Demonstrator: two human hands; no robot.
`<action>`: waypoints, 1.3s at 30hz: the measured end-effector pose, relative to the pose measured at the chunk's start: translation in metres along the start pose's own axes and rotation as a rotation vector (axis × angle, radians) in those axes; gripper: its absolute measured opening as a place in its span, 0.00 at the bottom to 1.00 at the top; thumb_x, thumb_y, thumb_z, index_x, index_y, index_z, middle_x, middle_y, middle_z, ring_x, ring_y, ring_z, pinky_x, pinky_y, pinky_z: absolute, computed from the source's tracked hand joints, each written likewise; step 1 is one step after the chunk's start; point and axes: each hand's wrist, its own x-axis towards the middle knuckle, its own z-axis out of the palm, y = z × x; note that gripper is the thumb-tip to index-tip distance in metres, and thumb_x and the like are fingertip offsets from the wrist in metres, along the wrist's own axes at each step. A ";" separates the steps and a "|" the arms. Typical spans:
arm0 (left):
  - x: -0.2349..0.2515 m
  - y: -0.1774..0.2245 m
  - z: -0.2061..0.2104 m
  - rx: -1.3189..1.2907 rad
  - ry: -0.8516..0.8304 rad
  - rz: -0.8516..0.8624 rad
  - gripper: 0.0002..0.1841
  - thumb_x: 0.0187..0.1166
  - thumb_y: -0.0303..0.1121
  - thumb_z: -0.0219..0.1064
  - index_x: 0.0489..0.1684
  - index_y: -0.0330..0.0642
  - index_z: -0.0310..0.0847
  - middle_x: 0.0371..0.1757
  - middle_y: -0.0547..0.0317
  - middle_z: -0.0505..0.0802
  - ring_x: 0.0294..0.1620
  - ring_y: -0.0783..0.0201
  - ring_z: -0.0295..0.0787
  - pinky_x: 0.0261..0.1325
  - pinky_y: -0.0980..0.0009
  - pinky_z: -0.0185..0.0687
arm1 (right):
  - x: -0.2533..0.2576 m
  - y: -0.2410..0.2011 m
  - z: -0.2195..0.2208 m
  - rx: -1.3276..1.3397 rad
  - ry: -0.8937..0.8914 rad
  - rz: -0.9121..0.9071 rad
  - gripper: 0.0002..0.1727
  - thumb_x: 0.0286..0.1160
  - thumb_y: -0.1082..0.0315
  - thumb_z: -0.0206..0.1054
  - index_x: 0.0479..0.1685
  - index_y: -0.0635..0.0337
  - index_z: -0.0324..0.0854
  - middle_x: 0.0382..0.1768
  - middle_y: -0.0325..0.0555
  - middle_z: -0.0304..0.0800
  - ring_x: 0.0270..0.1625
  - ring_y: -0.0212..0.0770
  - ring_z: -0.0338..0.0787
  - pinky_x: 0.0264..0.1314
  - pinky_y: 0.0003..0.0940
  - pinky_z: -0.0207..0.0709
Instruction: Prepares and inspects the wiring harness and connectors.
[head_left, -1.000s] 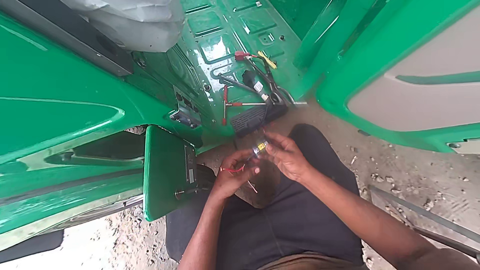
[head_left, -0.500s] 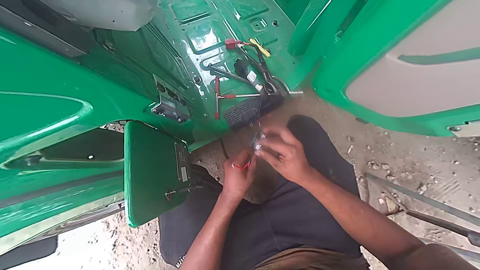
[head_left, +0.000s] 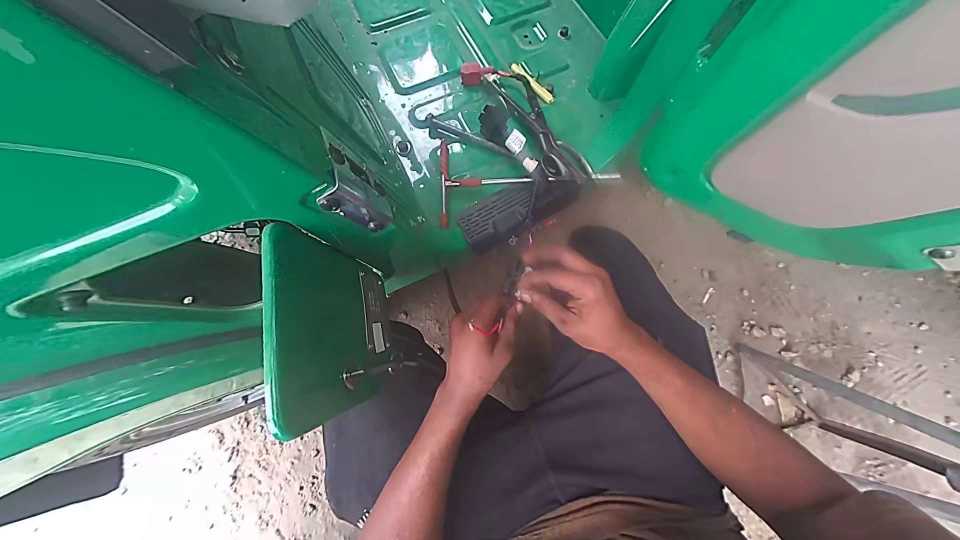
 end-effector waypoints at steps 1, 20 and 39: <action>-0.001 0.002 -0.001 0.015 0.007 0.008 0.12 0.84 0.39 0.66 0.40 0.41 0.91 0.31 0.63 0.93 0.33 0.74 0.88 0.41 0.74 0.87 | -0.001 -0.002 0.001 0.004 0.010 -0.005 0.05 0.73 0.70 0.75 0.43 0.59 0.93 0.64 0.50 0.87 0.66 0.38 0.88 0.65 0.33 0.88; 0.000 0.027 0.015 -0.023 -0.151 0.149 0.13 0.83 0.39 0.65 0.35 0.39 0.89 0.29 0.59 0.91 0.30 0.71 0.86 0.37 0.73 0.85 | -0.036 -0.016 -0.029 -0.045 0.125 0.079 0.04 0.65 0.68 0.79 0.37 0.55 0.95 0.60 0.45 0.88 0.64 0.36 0.88 0.61 0.31 0.89; -0.011 0.036 0.042 0.260 -0.209 0.053 0.18 0.83 0.42 0.59 0.28 0.42 0.89 0.25 0.57 0.90 0.26 0.62 0.89 0.30 0.62 0.86 | -0.059 0.013 -0.035 -0.146 0.025 0.196 0.09 0.76 0.57 0.75 0.40 0.50 0.94 0.62 0.38 0.91 0.66 0.29 0.87 0.68 0.29 0.85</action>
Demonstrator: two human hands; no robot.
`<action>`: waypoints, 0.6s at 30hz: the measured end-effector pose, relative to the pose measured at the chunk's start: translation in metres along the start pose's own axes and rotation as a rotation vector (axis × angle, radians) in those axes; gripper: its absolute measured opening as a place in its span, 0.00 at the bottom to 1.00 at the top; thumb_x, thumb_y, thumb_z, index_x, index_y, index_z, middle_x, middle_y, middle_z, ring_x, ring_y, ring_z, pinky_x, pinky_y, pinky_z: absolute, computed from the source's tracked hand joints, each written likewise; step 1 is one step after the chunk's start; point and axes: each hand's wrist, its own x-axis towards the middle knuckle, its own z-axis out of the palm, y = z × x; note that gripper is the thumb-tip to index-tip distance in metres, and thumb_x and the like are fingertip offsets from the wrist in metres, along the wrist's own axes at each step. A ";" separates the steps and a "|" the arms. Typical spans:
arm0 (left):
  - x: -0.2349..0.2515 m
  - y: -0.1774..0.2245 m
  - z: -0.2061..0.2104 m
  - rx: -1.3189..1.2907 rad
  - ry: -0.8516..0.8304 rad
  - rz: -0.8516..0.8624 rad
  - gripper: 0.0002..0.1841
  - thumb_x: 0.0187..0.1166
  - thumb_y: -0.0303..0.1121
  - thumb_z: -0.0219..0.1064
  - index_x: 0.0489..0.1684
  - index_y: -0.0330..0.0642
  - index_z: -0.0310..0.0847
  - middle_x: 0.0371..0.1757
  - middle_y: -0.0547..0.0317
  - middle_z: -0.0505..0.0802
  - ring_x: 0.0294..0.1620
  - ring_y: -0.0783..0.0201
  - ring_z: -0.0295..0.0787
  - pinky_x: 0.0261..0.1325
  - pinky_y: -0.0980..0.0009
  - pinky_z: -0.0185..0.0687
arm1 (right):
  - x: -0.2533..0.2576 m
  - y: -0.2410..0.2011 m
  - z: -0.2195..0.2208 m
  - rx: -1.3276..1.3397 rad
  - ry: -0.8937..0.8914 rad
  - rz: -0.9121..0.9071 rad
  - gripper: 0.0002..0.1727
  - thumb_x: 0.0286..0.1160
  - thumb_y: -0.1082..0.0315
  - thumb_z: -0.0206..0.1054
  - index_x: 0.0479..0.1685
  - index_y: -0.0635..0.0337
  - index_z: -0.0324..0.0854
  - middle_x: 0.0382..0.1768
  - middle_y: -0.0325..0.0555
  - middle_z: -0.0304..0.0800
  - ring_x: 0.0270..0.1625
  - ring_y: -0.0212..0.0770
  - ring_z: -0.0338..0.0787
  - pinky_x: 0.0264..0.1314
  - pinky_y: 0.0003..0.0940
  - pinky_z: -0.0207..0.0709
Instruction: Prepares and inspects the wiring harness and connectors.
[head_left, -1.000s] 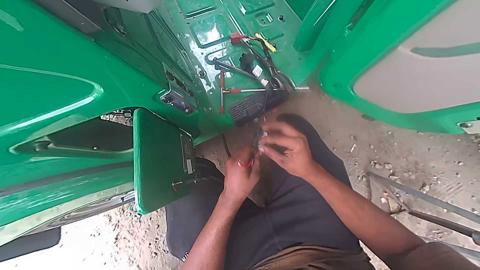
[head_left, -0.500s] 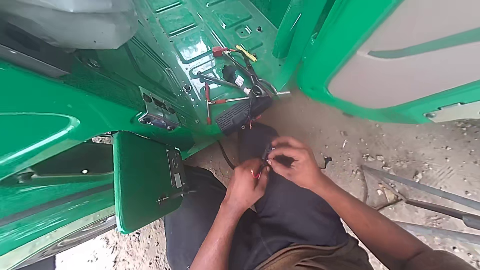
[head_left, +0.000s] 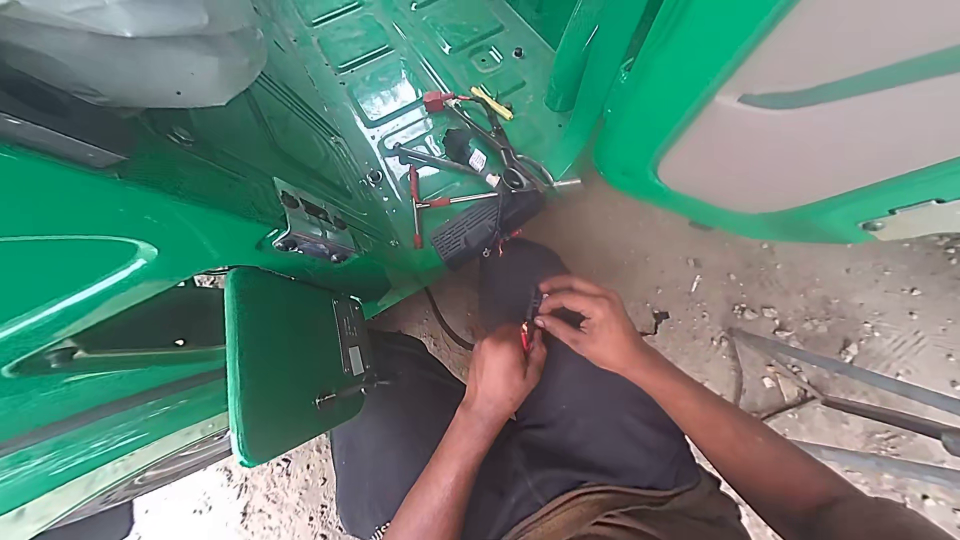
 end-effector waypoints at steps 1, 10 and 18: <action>-0.001 0.001 0.001 0.010 0.003 0.002 0.18 0.83 0.42 0.59 0.29 0.42 0.90 0.25 0.57 0.90 0.26 0.62 0.89 0.30 0.62 0.87 | -0.001 0.001 -0.002 0.013 -0.009 -0.011 0.08 0.76 0.58 0.74 0.40 0.50 0.94 0.62 0.38 0.91 0.67 0.30 0.87 0.69 0.30 0.85; -0.005 -0.001 0.004 -0.041 0.034 0.019 0.15 0.81 0.39 0.61 0.30 0.43 0.90 0.26 0.60 0.90 0.28 0.68 0.88 0.34 0.68 0.86 | -0.005 0.000 -0.003 0.033 -0.028 -0.019 0.08 0.77 0.60 0.73 0.44 0.51 0.94 0.65 0.39 0.90 0.70 0.30 0.86 0.71 0.30 0.84; -0.004 -0.001 0.006 -0.048 0.030 0.043 0.15 0.82 0.39 0.60 0.34 0.43 0.91 0.29 0.60 0.92 0.31 0.68 0.90 0.37 0.69 0.88 | -0.007 0.001 -0.003 0.009 -0.003 -0.041 0.08 0.78 0.59 0.73 0.43 0.52 0.94 0.65 0.40 0.90 0.70 0.31 0.86 0.72 0.31 0.84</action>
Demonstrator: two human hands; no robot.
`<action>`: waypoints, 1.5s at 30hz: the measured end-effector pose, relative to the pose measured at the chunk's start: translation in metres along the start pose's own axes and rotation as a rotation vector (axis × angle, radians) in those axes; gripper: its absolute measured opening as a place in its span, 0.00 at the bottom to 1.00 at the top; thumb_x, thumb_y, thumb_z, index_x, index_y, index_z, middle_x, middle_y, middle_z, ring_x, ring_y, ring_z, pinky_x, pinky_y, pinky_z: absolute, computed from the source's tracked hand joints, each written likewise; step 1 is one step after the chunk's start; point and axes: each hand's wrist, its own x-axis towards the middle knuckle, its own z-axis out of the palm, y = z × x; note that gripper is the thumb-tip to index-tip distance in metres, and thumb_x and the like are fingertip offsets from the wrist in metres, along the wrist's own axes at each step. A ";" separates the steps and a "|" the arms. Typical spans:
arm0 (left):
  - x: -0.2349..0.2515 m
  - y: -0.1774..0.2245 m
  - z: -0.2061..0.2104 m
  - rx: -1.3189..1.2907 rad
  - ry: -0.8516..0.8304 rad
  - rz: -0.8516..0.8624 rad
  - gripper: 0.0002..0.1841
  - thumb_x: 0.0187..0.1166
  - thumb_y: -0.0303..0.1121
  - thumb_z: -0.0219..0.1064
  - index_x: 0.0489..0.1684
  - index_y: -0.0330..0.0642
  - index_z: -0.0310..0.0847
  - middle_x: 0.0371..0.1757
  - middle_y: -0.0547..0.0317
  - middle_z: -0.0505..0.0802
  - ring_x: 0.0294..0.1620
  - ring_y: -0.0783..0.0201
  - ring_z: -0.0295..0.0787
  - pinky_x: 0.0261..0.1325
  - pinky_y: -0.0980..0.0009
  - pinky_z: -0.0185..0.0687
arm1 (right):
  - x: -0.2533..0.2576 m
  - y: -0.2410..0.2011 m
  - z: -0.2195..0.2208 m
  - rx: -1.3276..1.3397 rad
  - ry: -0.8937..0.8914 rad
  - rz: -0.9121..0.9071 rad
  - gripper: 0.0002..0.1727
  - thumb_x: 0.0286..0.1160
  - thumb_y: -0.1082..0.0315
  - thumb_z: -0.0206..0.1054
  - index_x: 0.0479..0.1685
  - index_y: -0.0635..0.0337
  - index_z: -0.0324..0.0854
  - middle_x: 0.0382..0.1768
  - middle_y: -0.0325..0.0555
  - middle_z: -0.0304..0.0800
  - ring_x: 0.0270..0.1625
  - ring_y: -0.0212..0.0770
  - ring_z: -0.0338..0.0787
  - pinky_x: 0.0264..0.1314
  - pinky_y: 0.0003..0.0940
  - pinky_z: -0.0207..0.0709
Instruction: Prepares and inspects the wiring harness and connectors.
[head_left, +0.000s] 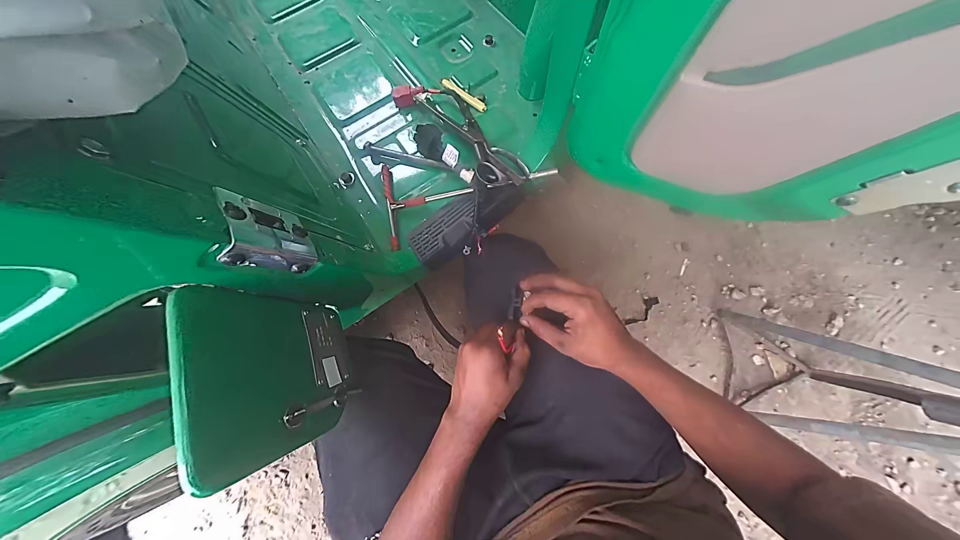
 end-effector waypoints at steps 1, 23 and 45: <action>0.000 0.000 0.000 0.004 0.004 0.002 0.15 0.82 0.39 0.61 0.34 0.43 0.92 0.29 0.60 0.92 0.31 0.68 0.90 0.37 0.69 0.89 | 0.000 0.000 -0.001 0.005 -0.009 -0.012 0.08 0.78 0.61 0.72 0.44 0.52 0.94 0.66 0.41 0.89 0.71 0.32 0.86 0.73 0.32 0.83; 0.001 -0.003 0.002 -0.045 0.032 0.000 0.14 0.82 0.37 0.60 0.36 0.41 0.92 0.30 0.59 0.92 0.32 0.70 0.89 0.37 0.71 0.87 | 0.011 0.000 -0.009 0.264 0.075 0.139 0.06 0.80 0.69 0.69 0.44 0.58 0.92 0.65 0.43 0.90 0.68 0.36 0.89 0.69 0.36 0.88; -0.003 -0.002 0.002 -0.017 0.064 0.029 0.14 0.83 0.35 0.61 0.40 0.39 0.93 0.36 0.55 0.95 0.38 0.66 0.93 0.46 0.68 0.91 | 0.089 0.008 -0.031 0.477 -0.642 0.355 0.07 0.77 0.71 0.74 0.48 0.63 0.92 0.41 0.45 0.94 0.43 0.33 0.91 0.51 0.30 0.86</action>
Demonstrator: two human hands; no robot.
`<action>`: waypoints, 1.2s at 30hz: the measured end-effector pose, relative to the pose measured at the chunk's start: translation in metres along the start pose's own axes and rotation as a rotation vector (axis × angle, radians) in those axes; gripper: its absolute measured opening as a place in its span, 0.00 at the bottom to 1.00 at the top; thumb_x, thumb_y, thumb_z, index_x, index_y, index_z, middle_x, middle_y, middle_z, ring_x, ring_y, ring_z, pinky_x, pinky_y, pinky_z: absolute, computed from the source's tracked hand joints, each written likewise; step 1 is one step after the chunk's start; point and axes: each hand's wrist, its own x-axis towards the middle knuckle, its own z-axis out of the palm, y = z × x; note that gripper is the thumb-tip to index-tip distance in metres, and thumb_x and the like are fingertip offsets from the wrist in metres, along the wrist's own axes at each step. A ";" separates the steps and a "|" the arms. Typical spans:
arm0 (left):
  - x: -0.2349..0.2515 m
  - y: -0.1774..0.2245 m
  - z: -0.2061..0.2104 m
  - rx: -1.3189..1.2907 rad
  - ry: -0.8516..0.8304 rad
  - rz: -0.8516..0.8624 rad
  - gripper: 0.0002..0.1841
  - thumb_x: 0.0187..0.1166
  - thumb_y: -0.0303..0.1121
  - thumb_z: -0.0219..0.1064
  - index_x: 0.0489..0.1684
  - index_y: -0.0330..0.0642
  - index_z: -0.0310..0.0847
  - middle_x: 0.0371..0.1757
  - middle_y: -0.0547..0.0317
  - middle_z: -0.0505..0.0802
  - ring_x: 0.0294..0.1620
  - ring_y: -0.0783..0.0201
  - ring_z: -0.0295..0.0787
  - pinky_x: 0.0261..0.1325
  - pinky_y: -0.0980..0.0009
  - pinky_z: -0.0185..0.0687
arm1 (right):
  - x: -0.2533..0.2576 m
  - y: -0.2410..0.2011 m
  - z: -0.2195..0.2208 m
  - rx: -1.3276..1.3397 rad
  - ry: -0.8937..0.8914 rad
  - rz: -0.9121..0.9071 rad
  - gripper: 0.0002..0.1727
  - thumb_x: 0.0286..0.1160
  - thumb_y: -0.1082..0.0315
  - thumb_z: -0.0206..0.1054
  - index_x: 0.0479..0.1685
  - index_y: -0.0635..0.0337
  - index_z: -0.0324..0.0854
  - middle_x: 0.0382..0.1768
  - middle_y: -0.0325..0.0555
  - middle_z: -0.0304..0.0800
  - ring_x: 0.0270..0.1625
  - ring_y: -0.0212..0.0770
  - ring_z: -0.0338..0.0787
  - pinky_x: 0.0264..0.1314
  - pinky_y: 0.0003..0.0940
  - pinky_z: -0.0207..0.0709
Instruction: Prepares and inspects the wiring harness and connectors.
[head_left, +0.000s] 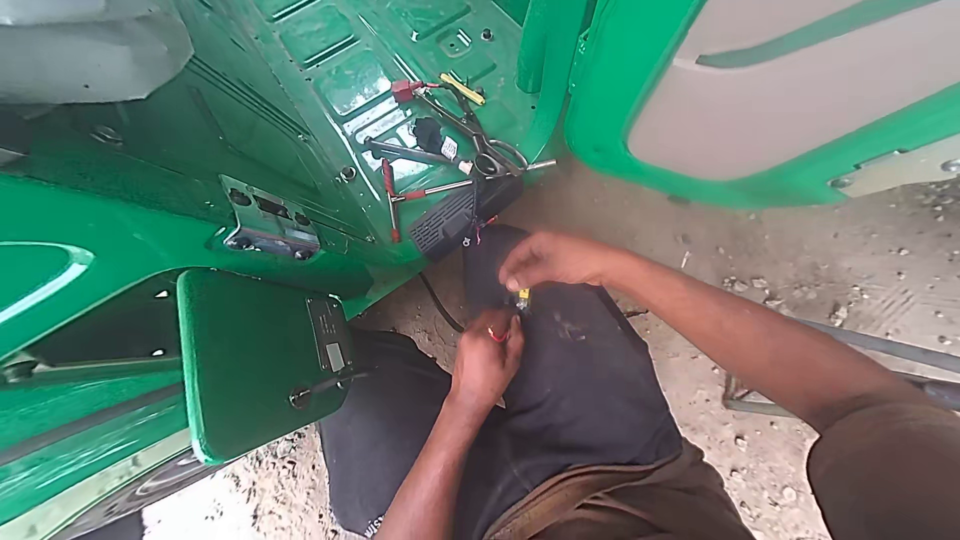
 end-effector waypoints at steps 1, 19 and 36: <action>0.000 0.000 0.000 0.008 0.004 0.011 0.14 0.83 0.35 0.61 0.40 0.38 0.93 0.36 0.54 0.95 0.39 0.65 0.94 0.46 0.68 0.91 | 0.000 0.001 -0.001 -0.006 -0.019 -0.009 0.08 0.76 0.71 0.75 0.50 0.63 0.91 0.41 0.45 0.94 0.43 0.34 0.90 0.50 0.30 0.86; -0.003 -0.001 0.001 0.027 0.045 0.039 0.14 0.84 0.34 0.61 0.45 0.36 0.93 0.38 0.53 0.95 0.41 0.63 0.93 0.50 0.68 0.90 | -0.005 0.011 -0.003 -0.114 0.022 -0.110 0.08 0.74 0.72 0.75 0.49 0.59 0.92 0.37 0.43 0.91 0.36 0.32 0.86 0.42 0.28 0.82; -0.007 -0.001 -0.005 -0.038 0.042 0.081 0.16 0.83 0.35 0.59 0.46 0.36 0.93 0.37 0.54 0.95 0.40 0.65 0.92 0.48 0.69 0.89 | -0.016 0.018 -0.002 -0.115 0.099 -0.149 0.09 0.74 0.69 0.76 0.50 0.57 0.92 0.42 0.43 0.91 0.38 0.32 0.87 0.44 0.29 0.83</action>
